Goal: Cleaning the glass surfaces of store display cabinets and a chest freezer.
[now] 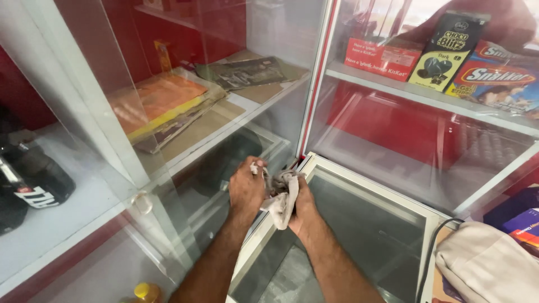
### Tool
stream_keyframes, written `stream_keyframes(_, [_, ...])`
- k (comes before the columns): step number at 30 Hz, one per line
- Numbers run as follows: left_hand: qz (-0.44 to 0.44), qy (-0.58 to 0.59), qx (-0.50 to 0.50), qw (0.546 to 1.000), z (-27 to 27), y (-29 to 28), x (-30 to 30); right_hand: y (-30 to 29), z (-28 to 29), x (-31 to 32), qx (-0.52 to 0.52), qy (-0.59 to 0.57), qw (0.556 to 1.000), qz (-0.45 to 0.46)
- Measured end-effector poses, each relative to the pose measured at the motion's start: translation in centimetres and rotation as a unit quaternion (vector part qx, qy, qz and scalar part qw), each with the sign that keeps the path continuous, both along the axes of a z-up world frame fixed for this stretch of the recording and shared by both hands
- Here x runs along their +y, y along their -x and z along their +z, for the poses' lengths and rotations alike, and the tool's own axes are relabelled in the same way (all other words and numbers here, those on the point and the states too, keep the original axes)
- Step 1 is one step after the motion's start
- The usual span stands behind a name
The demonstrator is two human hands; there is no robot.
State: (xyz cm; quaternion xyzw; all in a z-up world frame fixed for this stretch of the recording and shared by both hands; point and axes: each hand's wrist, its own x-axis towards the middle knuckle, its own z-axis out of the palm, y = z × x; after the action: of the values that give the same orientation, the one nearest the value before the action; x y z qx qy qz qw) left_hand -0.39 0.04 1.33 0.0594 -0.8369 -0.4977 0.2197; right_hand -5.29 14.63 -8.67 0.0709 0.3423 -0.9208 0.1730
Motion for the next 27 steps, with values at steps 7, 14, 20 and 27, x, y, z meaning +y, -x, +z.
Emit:
stream_keyframes(7, [-0.046,0.098,0.024,0.994,0.6,1.1,-1.0,-4.2,9.0,-2.8,-0.042,-0.017,0.999,-0.002])
stream_keyframes(14, [-0.094,0.093,-0.017,0.991,4.4,-1.4,-3.1,-3.0,10.3,-4.6,0.176,-0.285,0.934,-0.12])
stream_keyframes(20, [-0.099,0.21,0.042,0.972,8.9,-3.2,-5.5,-3.5,13.2,-6.2,0.279,-0.336,0.889,-0.139])
stream_keyframes(27, [-0.032,0.275,0.105,0.955,13.0,-3.7,-5.3,-1.1,16.1,-5.5,0.459,-0.486,0.703,-0.243])
